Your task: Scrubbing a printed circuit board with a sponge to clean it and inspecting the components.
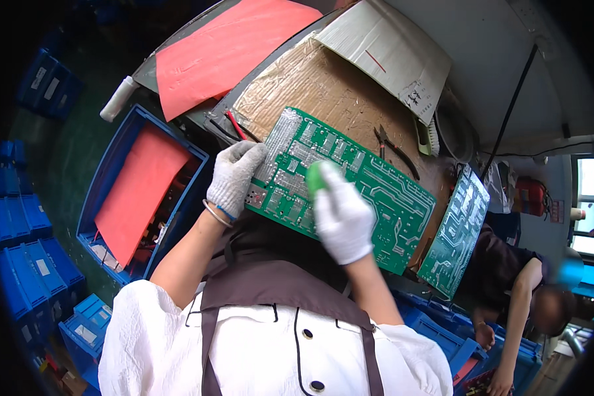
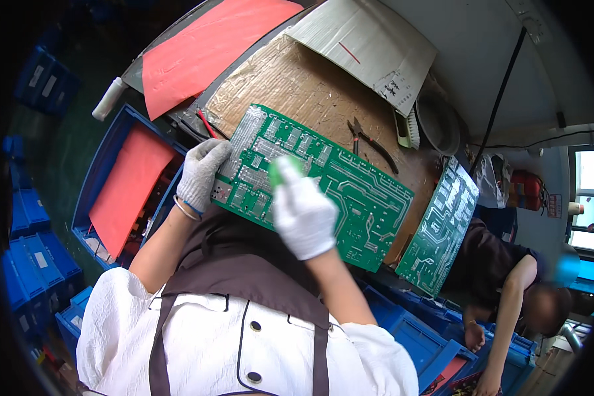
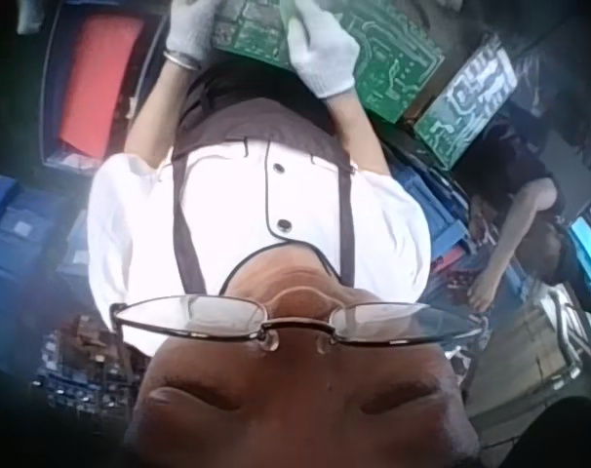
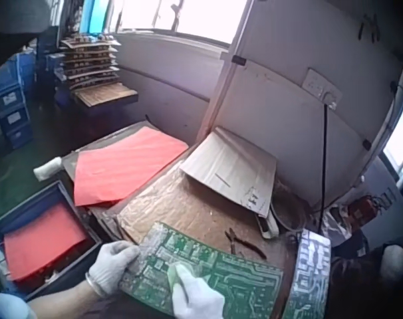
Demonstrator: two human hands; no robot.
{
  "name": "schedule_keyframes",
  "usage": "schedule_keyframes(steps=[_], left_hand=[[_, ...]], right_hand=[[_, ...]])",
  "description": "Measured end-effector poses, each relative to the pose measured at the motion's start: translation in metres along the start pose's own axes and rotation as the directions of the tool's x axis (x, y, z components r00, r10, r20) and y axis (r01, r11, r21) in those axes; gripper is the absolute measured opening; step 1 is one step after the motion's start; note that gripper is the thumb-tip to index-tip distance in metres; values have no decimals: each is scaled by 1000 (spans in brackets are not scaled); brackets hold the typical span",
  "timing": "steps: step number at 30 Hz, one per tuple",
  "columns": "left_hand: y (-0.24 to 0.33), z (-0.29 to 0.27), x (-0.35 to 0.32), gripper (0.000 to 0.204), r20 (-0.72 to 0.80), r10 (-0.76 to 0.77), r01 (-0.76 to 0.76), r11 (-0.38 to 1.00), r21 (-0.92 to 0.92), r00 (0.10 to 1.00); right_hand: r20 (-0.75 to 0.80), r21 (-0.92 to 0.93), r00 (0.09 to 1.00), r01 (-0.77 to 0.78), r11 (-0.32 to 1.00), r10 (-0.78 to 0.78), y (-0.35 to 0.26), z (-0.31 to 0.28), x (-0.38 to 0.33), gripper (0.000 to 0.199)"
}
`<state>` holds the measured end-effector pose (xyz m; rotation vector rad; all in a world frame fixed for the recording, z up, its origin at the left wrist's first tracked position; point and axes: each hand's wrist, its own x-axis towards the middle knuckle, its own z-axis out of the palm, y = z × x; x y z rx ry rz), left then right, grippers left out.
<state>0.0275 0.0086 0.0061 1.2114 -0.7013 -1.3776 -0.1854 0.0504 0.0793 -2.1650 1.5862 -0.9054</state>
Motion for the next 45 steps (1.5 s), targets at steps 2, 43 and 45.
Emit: schedule_keyframes(steps=[2, 43, 45], left_hand=[[-5, 1, 1, 23, 18, 50, -51, 999, 6, 999], [-14, -16, -22, 89, 196, 27, 68, 884, -462, 980], [-6, -20, -25, 82, 141, -30, 93, 880, -466, 990]], right_hand=[[28, -53, 998, 53, 997, -51, -23, 23, 23, 37], [202, -79, 950, 259, 962, -239, -33, 22, -23, 45], [198, -91, 963, 207, 974, -186, -3, -10, -49, 46]])
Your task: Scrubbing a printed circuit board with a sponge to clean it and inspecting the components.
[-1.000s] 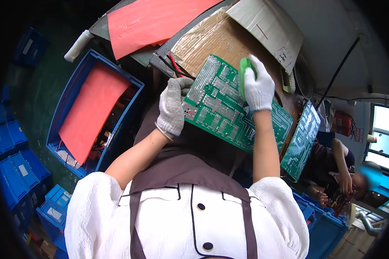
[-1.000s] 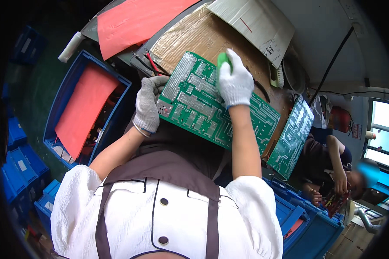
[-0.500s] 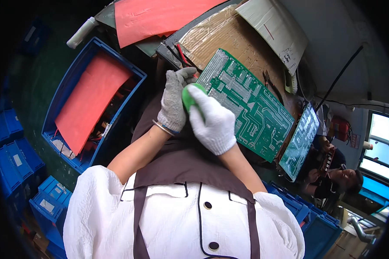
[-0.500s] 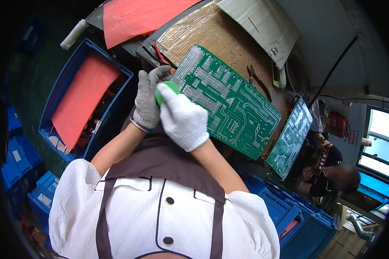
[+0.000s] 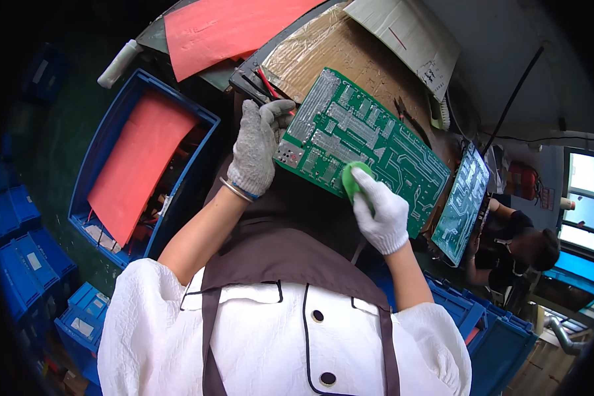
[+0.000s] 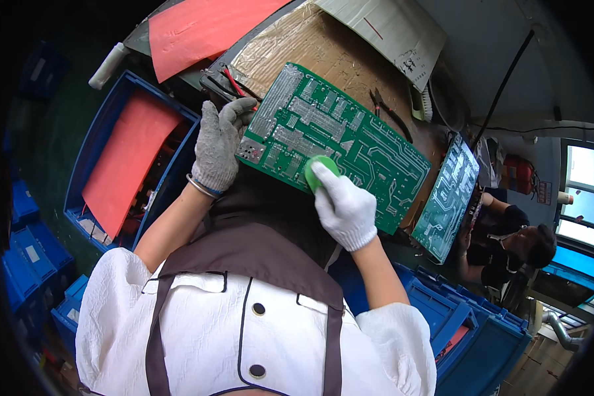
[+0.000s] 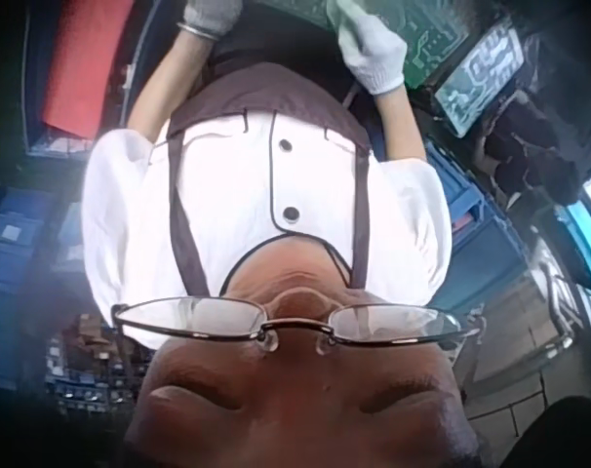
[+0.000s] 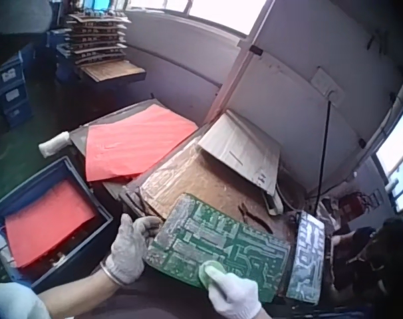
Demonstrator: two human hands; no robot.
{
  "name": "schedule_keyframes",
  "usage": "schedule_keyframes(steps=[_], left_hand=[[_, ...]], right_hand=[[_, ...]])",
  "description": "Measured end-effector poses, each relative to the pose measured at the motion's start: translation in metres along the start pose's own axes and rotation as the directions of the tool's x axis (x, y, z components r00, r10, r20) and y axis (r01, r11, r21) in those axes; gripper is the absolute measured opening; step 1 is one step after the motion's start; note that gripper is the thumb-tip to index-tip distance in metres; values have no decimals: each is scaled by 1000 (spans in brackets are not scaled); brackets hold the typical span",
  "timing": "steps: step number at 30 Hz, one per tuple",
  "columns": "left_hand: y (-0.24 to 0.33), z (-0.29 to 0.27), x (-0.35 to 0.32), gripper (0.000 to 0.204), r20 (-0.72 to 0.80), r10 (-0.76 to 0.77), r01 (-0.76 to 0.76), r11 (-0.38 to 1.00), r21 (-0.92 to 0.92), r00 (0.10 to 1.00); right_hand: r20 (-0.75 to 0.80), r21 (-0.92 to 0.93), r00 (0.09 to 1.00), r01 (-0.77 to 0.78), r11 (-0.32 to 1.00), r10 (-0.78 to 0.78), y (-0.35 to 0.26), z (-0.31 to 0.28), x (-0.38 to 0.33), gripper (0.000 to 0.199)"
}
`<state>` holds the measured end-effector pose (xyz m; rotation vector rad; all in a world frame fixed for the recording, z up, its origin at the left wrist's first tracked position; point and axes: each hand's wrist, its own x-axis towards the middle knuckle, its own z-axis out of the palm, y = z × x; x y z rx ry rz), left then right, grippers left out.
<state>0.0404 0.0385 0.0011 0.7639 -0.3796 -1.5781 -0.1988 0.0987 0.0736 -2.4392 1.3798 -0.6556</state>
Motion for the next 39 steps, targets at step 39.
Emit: schedule_keyframes(steps=[39], left_hand=[[7, -42, 76, 39, 210, -129, -12, 824, 566, 969]], right_hand=[[-261, 32, 955, -141, 990, 144, -39, 61, 19, 32]])
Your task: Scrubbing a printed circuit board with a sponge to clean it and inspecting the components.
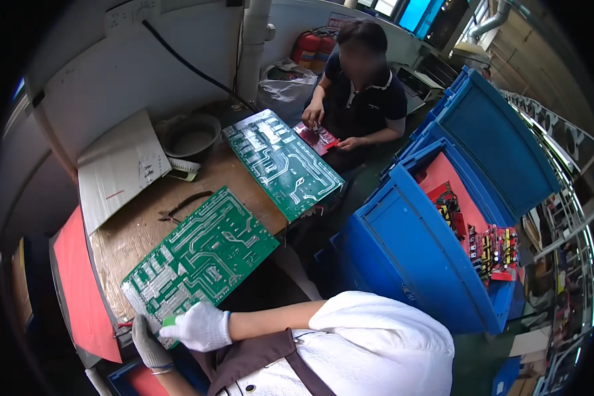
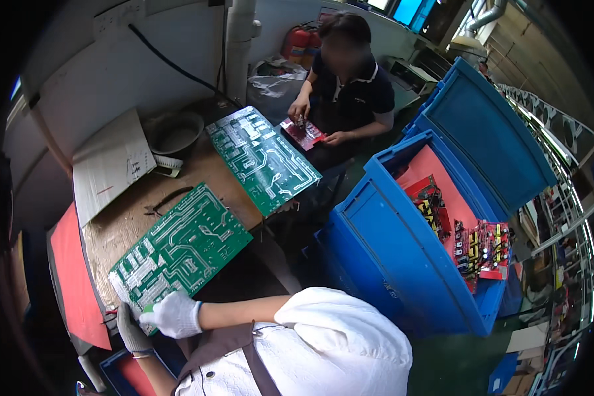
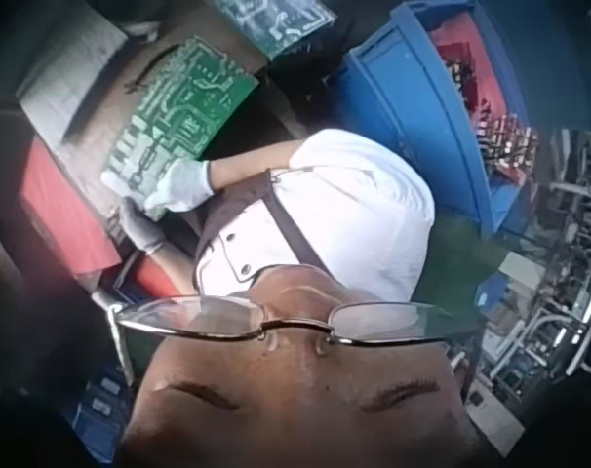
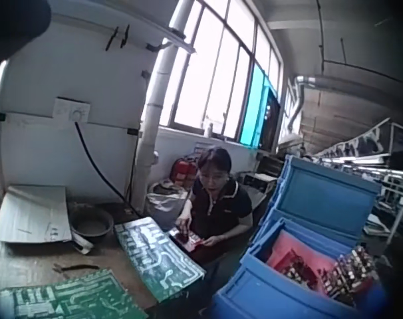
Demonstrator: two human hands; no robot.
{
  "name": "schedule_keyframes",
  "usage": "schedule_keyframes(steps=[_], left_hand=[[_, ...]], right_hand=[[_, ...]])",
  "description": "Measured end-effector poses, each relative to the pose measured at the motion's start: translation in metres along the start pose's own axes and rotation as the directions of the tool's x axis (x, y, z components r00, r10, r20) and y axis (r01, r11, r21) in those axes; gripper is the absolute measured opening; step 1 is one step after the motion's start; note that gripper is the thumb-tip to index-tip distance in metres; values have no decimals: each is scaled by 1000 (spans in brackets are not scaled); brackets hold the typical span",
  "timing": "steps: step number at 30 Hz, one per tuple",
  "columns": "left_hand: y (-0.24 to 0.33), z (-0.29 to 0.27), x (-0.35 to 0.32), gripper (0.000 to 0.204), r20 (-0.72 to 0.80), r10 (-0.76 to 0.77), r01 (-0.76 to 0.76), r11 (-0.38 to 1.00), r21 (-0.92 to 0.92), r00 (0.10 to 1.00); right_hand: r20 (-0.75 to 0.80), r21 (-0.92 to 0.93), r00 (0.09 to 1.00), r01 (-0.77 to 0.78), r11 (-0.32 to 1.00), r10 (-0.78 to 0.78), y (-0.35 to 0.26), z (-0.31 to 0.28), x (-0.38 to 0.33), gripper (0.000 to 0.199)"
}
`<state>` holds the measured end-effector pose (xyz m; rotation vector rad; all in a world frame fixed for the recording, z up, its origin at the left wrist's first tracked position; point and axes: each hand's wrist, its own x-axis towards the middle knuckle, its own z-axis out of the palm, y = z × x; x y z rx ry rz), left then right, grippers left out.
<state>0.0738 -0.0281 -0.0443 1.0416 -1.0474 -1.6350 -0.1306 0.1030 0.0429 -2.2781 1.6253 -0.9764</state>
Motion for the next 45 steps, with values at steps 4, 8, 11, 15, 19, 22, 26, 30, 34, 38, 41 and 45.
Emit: schedule_keyframes(steps=[4, 8, 11, 15, 19, 22, 26, 30, 34, 38, 41, 45], left_hand=[[5, 9, -6, 40, -57, -48, 45, 998, -48, 997], [13, 11, -7, 40, -75, -39, 35, 998, -51, 996], [19, 19, -10, 41, -122, -42, 36, 998, -47, 992], [14, 16, -5, 45, -223, 8, 8, 998, 69, 975], [19, 23, -10, 48, -195, -51, 57, 998, 24, 979], [17, 20, -10, 48, -211, -18, 30, 998, 51, 977], [16, 4, -6, 48, -236, -33, 50, 996, 68, 971], [19, 13, -8, 48, -273, -42, 70, 993, 94, 961], [21, -3, -11, 54, -145, -107, 112, 993, 27, 984], [20, 22, -10, 44, -221, -53, 71, 995, 73, 974], [22, -17, -11, 53, -140, -96, 109, 990, 85, 986], [23, 36, -15, 44, -277, -56, 75, 995, 59, 959]], right_hand=[[-100, 73, 988, -108, 992, 115, 14, -27, -12, 29], [-248, 157, 920, -271, 950, 304, 57, -69, -37, 32], [-300, 183, 910, -240, 953, 287, 60, -68, -39, 32], [-216, 63, 943, -246, 967, 254, 60, -57, -40, 39], [-175, 94, 954, -230, 969, 243, 64, -63, -43, 36], [-140, 175, 965, -198, 965, 223, 70, -72, -47, 34], [-127, 250, 977, -137, 959, 172, 77, -71, -47, 34], [-112, 271, 985, -94, 958, 128, 87, -65, -49, 41], [-89, 339, 989, -78, 938, 114, 87, -66, -48, 35], [-5, 350, 996, -83, 933, 91, 97, -64, -48, 40], [12, 370, 998, -54, 928, 54, 93, -69, -46, 40], [-11, 390, 998, -54, 919, 63, 98, -69, -47, 38]])
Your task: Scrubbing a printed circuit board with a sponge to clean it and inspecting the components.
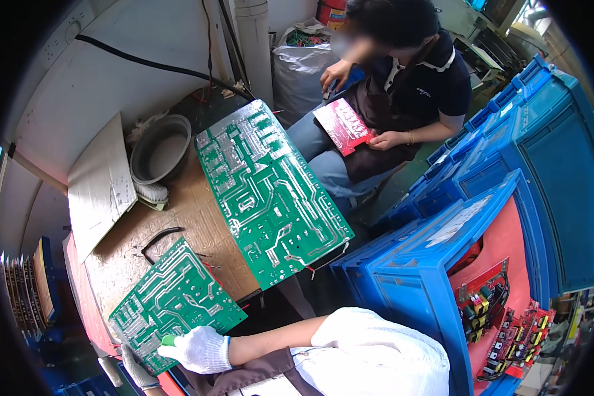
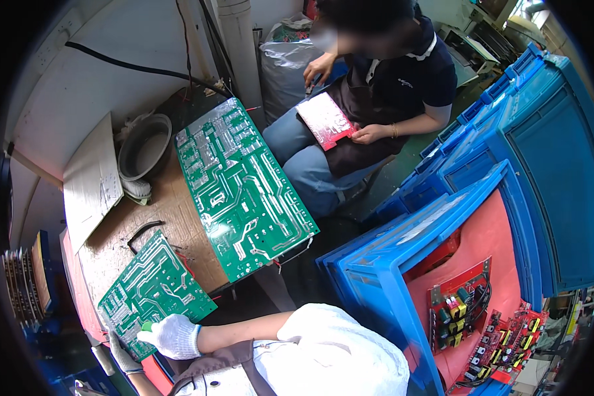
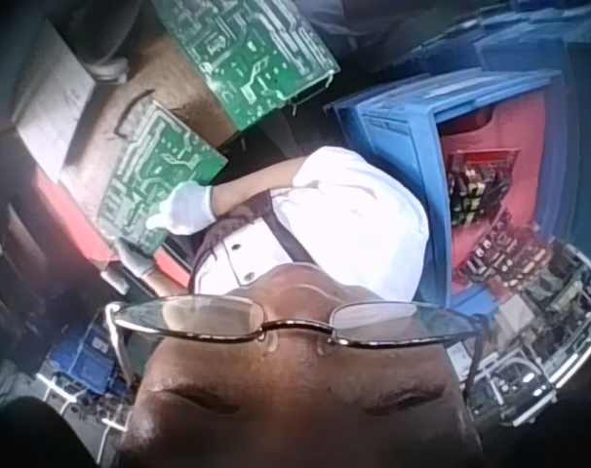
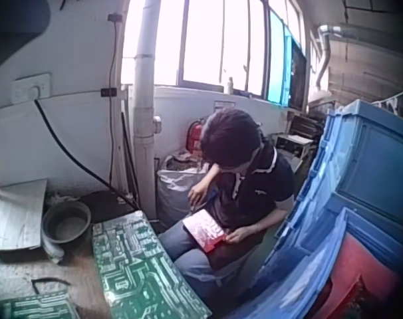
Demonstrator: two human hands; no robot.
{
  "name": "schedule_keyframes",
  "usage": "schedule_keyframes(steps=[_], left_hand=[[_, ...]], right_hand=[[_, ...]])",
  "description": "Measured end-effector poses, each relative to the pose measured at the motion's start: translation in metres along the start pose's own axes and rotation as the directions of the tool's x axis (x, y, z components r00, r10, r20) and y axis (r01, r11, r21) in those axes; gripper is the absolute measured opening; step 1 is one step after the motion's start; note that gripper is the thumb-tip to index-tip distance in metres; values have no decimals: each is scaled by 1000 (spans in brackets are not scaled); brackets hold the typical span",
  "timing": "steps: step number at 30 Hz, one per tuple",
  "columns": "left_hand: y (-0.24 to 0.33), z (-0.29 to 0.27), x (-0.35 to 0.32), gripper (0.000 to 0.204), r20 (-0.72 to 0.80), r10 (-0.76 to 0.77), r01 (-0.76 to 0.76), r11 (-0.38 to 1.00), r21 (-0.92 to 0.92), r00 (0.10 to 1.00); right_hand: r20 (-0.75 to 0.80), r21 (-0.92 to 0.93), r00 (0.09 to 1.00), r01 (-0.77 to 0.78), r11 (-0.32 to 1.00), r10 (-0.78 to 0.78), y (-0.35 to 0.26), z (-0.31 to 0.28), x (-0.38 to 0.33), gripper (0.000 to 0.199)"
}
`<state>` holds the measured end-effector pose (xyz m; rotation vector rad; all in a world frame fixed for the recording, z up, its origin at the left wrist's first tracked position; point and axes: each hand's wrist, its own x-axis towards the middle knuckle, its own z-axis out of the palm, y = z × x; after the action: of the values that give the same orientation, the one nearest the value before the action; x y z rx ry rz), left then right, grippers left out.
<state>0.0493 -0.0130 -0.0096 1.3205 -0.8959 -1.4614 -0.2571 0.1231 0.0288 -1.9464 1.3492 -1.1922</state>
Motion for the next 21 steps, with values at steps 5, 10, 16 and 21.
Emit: schedule_keyframes(steps=[5, 10, 16, 21], left_hand=[[-6, -28, 11, 44, 39, 35, -36, 999, 27, 999], [-9, -19, 11, 41, 30, 48, -48, 999, 21, 998], [9, 9, -18, 44, 42, 21, -19, 998, -57, 999], [1, 14, -6, 36, 0, 89, -89, 995, 50, 996]], right_hand=[[-30, 1, 1000, -6, 1000, 6, -5, -8, 2, 35], [-62, -119, 998, 3, 993, -11, -8, -11, 3, 38], [-82, -246, 996, -37, 968, 17, -25, -2, 7, 37], [-103, -179, 992, -84, 980, 66, -32, -17, 9, 35]])
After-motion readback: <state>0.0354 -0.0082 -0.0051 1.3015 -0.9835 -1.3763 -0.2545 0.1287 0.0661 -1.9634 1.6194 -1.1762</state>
